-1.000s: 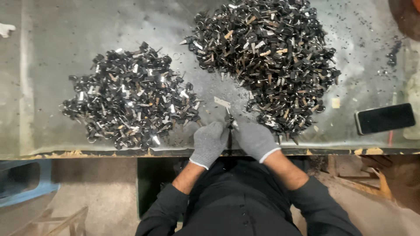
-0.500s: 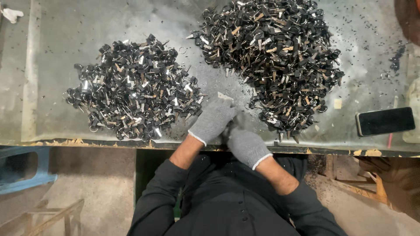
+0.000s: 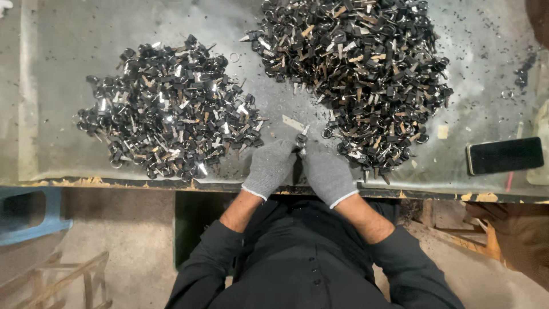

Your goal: The person wearing gloves sits at a workbench covered with large piles of small black metal parts and sorts them one at a time, picking individual pieces from the piles, handling them briefly, and placing them into separate piles on the table.

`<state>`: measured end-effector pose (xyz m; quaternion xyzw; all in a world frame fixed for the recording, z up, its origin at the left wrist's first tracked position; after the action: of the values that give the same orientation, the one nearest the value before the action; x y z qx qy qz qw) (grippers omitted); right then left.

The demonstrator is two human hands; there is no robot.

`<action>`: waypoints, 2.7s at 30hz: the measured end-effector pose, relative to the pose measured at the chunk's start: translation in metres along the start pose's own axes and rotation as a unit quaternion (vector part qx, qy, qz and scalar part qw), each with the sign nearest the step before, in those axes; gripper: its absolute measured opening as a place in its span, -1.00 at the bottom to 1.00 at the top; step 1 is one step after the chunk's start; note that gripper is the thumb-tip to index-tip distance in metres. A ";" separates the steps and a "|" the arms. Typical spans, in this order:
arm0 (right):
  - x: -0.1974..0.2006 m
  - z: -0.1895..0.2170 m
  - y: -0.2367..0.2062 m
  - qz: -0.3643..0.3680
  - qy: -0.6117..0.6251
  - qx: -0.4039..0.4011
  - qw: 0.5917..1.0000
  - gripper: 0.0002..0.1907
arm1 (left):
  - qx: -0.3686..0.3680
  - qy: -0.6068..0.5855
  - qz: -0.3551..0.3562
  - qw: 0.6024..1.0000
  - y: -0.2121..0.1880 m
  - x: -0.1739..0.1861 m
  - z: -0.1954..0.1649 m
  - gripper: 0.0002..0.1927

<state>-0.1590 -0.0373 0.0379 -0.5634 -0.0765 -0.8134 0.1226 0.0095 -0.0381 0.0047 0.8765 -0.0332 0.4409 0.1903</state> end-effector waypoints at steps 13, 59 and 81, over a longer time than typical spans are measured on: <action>0.012 0.016 -0.003 0.076 -0.008 -0.087 0.993 -0.75 | -0.066 0.000 -0.037 0.997 -0.013 0.002 -0.003 -0.75; 0.006 -0.014 -0.028 0.105 0.036 0.000 0.994 -0.58 | 0.039 0.021 -0.063 0.997 0.049 0.017 -0.051 -0.59; 0.023 -0.010 -0.029 0.072 0.068 -0.033 0.995 -0.42 | 0.009 0.088 0.103 0.991 0.065 0.002 -0.041 -0.64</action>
<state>-0.1837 -0.0149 0.0559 -0.5148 -0.0006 -0.8408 0.1676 -0.0353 -0.0834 0.0477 0.8281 -0.1020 0.5337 0.1381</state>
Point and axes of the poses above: each hand's wrist, its own y-axis towards the middle knuckle, its own x-axis out of the back of the hand, z = x × y, the point moved 1 cm from there along y, towards the middle knuckle, and after that the axes turned 8 degrees about -z, right-handed, at the moved point
